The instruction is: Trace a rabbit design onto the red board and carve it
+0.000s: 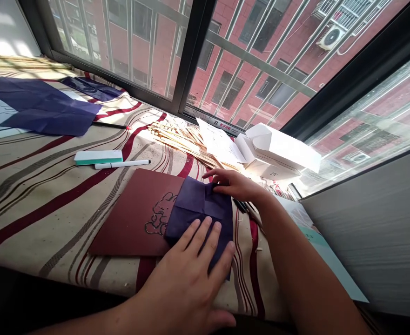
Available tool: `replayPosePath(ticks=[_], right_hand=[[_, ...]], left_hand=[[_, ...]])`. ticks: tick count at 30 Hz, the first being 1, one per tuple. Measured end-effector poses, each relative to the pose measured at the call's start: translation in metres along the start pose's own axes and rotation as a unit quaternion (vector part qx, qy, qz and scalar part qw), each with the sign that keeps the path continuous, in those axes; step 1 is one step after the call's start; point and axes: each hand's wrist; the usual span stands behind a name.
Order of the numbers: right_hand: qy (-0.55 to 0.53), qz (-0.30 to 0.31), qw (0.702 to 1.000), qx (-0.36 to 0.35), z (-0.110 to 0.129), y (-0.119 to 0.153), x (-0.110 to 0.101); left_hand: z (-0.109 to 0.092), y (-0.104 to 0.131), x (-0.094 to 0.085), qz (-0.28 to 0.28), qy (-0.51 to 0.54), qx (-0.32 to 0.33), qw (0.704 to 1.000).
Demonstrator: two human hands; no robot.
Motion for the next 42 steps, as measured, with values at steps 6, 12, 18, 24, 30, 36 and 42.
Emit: replayPosePath(ticks=[6, 12, 18, 24, 30, 36, 42], right_hand=[[0.079, -0.042, 0.996, -0.012, 0.008, 0.003, 0.004], [0.188, -0.156, 0.959, -0.145, 0.051, 0.035, 0.037], [0.205, -0.118, 0.948, -0.212, 0.049, 0.043, 0.066], [0.196, -0.165, 0.958, -0.127, 0.057, 0.069, 0.068], [0.211, -0.113, 0.967, -0.093, 0.069, 0.095, 0.077], [0.196, -0.134, 0.966, -0.106, 0.063, 0.096, 0.086], [0.209, -0.108, 0.968, -0.09, 0.066, 0.099, 0.084]], left_hand=[[0.008, 0.009, 0.003, 0.015, 0.006, -0.049, 0.999], [0.013, 0.014, 0.0, 0.007, 0.002, -0.032, 0.999], [0.011, 0.022, -0.011, -0.004, -0.028, -0.036, 0.999], [0.015, 0.03, -0.018, 0.001, -0.024, -0.013, 1.0], [0.017, 0.032, -0.016, 0.03, -0.028, -0.015, 0.999], [0.027, 0.043, -0.027, 0.052, -0.052, 0.028, 0.997], [0.035, 0.053, -0.028, 0.057, -0.078, 0.068, 0.993]])
Point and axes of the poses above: each hand's wrist, its own y-axis away from the middle knuckle, its own x-axis out of the palm, z = x × y, and after that the axes turned 12 degrees about y, right-handed
